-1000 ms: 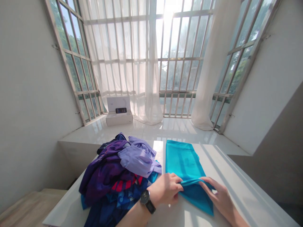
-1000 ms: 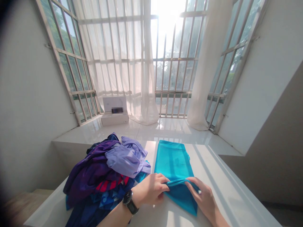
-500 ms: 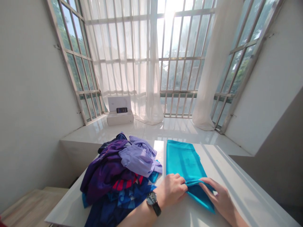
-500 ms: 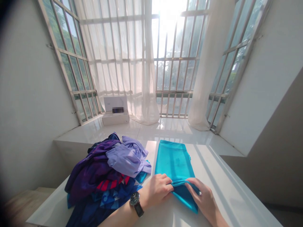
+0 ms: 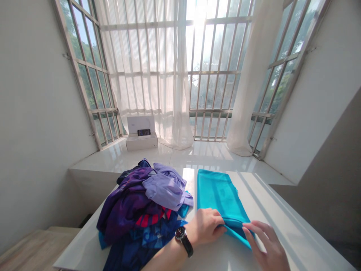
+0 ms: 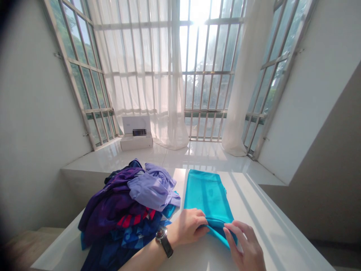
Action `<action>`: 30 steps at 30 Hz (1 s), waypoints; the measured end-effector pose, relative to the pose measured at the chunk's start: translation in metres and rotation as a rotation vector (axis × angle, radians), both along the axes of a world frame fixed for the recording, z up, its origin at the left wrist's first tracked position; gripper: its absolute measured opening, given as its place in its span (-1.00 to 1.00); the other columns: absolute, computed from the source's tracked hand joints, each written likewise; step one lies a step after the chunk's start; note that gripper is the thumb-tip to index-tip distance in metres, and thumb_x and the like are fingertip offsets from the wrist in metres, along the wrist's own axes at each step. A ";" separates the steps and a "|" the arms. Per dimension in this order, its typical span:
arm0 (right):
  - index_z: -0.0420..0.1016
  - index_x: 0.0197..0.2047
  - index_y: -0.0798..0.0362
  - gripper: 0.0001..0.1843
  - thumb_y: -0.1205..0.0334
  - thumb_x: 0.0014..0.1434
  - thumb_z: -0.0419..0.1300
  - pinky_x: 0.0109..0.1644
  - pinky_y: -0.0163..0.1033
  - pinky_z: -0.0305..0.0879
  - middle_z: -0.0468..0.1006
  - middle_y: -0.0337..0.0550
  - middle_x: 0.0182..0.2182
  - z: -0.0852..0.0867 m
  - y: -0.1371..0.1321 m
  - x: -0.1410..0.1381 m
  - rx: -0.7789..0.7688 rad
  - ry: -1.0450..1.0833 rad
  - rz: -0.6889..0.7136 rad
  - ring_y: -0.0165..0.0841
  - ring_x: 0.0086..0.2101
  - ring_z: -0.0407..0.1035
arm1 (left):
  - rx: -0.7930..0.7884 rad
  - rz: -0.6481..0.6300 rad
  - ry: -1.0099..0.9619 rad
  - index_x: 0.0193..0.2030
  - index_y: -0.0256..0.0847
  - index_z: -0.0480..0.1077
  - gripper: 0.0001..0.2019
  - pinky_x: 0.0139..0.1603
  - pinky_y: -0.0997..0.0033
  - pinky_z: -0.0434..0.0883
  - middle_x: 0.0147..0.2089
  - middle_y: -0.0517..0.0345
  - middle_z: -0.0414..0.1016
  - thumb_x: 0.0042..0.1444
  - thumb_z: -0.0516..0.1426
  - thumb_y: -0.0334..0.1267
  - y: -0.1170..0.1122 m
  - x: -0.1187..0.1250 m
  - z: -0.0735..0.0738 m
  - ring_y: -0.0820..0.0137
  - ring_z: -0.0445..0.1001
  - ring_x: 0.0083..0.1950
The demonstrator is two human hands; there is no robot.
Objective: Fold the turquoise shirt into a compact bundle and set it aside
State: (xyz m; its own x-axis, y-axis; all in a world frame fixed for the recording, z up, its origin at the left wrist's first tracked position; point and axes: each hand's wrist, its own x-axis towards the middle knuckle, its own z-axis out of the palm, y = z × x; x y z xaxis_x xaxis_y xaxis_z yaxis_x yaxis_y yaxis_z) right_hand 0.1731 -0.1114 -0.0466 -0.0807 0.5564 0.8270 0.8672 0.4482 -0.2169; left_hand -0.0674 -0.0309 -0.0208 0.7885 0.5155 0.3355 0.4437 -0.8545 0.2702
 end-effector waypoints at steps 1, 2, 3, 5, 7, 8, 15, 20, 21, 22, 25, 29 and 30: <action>0.61 -0.05 -0.07 -0.79 0.07 0.31 0.26 -0.10 -0.10 0.60 0.64 -0.06 -0.17 0.000 -0.004 -0.002 -0.019 -0.058 0.049 -0.19 -0.16 0.58 | -0.004 0.003 -0.006 -0.27 -0.16 0.52 -0.77 -0.19 0.38 0.43 -0.17 0.14 0.64 0.36 0.16 -0.12 0.001 0.000 -0.001 0.31 0.59 -0.17; 0.59 0.01 -0.07 -0.74 0.06 0.29 0.28 -0.08 -0.12 0.61 0.65 -0.07 -0.13 0.000 -0.007 -0.003 -0.045 -0.122 0.097 -0.19 -0.13 0.59 | -0.010 0.006 -0.010 -0.26 -0.15 0.53 -0.77 -0.18 0.38 0.44 -0.16 0.14 0.65 0.37 0.15 -0.12 0.001 0.001 -0.001 0.31 0.60 -0.16; 0.56 0.06 -0.08 -0.68 0.05 0.27 0.31 -0.08 -0.14 0.62 0.67 -0.09 -0.10 -0.001 -0.010 -0.004 -0.072 -0.180 0.132 -0.19 -0.12 0.60 | -0.020 0.006 -0.013 -0.23 -0.15 0.54 -0.77 -0.17 0.37 0.45 -0.15 0.14 0.65 0.38 0.14 -0.12 0.002 0.001 -0.002 0.30 0.60 -0.15; 0.54 0.11 -0.08 -0.63 0.06 0.26 0.32 -0.07 -0.19 0.62 0.69 -0.11 -0.08 -0.003 -0.012 -0.005 -0.100 -0.236 0.153 -0.22 -0.12 0.62 | -0.051 0.000 -0.017 -0.19 -0.13 0.57 -0.78 -0.16 0.33 0.48 -0.13 0.12 0.66 0.37 0.14 -0.11 0.003 0.002 -0.003 0.26 0.61 -0.13; 0.55 0.10 -0.09 -0.70 0.09 0.33 0.24 -0.08 -0.23 0.62 0.72 -0.15 -0.10 -0.008 -0.011 -0.003 -0.125 -0.229 0.136 -0.26 -0.15 0.64 | -0.087 -0.012 -0.026 -0.15 -0.12 0.58 -0.81 -0.15 0.28 0.51 -0.13 0.09 0.67 0.35 0.16 -0.13 0.004 0.003 -0.004 0.21 0.62 -0.13; 0.56 0.07 -0.10 -0.73 0.09 0.36 0.20 -0.10 -0.23 0.63 0.73 -0.17 -0.12 -0.010 -0.011 -0.002 -0.142 -0.224 0.114 -0.27 -0.17 0.65 | -0.101 -0.017 -0.033 -0.12 -0.12 0.59 -0.83 -0.14 0.25 0.52 -0.13 0.07 0.67 0.33 0.18 -0.15 0.004 0.003 -0.005 0.19 0.62 -0.12; 0.62 -0.04 -0.05 -0.56 -0.05 0.45 -0.04 -0.17 -0.16 0.65 0.76 -0.10 -0.15 -0.022 -0.008 -0.005 -0.273 -0.228 -0.102 -0.19 -0.23 0.68 | -0.140 -0.011 -0.092 -0.09 -0.16 0.63 -0.77 -0.09 0.18 0.57 -0.10 -0.02 0.69 0.34 0.19 -0.10 0.005 0.005 -0.009 0.12 0.63 -0.09; 0.61 -0.08 -0.07 -0.49 -0.12 0.43 -0.10 -0.20 -0.18 0.64 0.73 -0.03 -0.07 -0.017 -0.002 -0.021 -0.388 -0.088 -0.172 -0.15 -0.12 0.66 | -0.140 0.016 -0.123 -0.09 -0.17 0.64 -0.75 -0.11 0.24 0.56 -0.08 -0.03 0.69 0.38 0.16 -0.13 0.003 0.004 -0.007 0.16 0.64 -0.10; 0.61 -0.10 -0.07 -0.48 -0.15 0.42 -0.10 -0.16 -0.18 0.63 0.73 -0.03 -0.06 -0.016 -0.001 -0.024 -0.410 -0.030 -0.150 -0.15 -0.10 0.66 | -0.136 0.015 -0.121 -0.09 -0.18 0.64 -0.75 -0.10 0.26 0.55 -0.08 -0.03 0.68 0.39 0.15 -0.15 0.002 0.003 -0.007 0.17 0.63 -0.09; 0.61 -0.12 -0.07 -0.49 -0.17 0.40 -0.08 -0.13 -0.18 0.62 0.73 -0.04 -0.08 -0.014 0.000 -0.026 -0.432 0.040 -0.131 -0.15 -0.11 0.66 | -0.129 0.014 -0.118 -0.09 -0.18 0.64 -0.76 -0.10 0.27 0.55 -0.08 -0.02 0.68 0.39 0.14 -0.17 0.001 0.003 -0.006 0.19 0.63 -0.09; 0.62 -0.15 -0.09 -0.54 -0.23 0.30 0.06 -0.14 -0.22 0.60 0.75 -0.12 -0.19 -0.011 0.004 -0.029 -0.561 0.244 -0.088 -0.17 -0.20 0.66 | -0.095 0.011 -0.110 -0.09 -0.16 0.63 -0.77 -0.10 0.32 0.53 -0.09 0.04 0.67 0.40 0.13 -0.19 0.000 0.002 -0.005 0.23 0.63 -0.09; 0.63 -0.21 -0.12 -0.55 -0.27 0.21 0.12 -0.16 -0.26 0.54 0.75 -0.22 -0.26 -0.008 0.010 -0.027 -0.695 0.386 -0.075 -0.18 -0.22 0.65 | -0.035 0.020 -0.089 -0.13 -0.17 0.61 -0.80 -0.15 0.31 0.51 -0.12 0.04 0.66 0.38 0.15 -0.20 -0.002 0.002 -0.002 0.21 0.61 -0.12; 0.64 -0.22 -0.13 -0.55 -0.27 0.20 0.12 -0.14 -0.27 0.53 0.74 -0.24 -0.27 -0.007 0.011 -0.026 -0.719 0.393 -0.074 -0.18 -0.21 0.64 | -0.018 0.018 -0.074 -0.14 -0.18 0.60 -0.80 -0.16 0.29 0.50 -0.12 0.03 0.65 0.37 0.15 -0.20 -0.002 0.002 -0.001 0.20 0.61 -0.13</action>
State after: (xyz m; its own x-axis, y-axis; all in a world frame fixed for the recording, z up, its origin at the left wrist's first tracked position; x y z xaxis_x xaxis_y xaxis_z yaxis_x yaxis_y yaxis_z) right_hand 0.1468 -0.1008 -0.0533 0.1980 0.9536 0.2268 0.6899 0.0288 -0.7234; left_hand -0.0653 -0.0326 -0.0218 0.7522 0.5360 0.3833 0.4371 -0.8412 0.3185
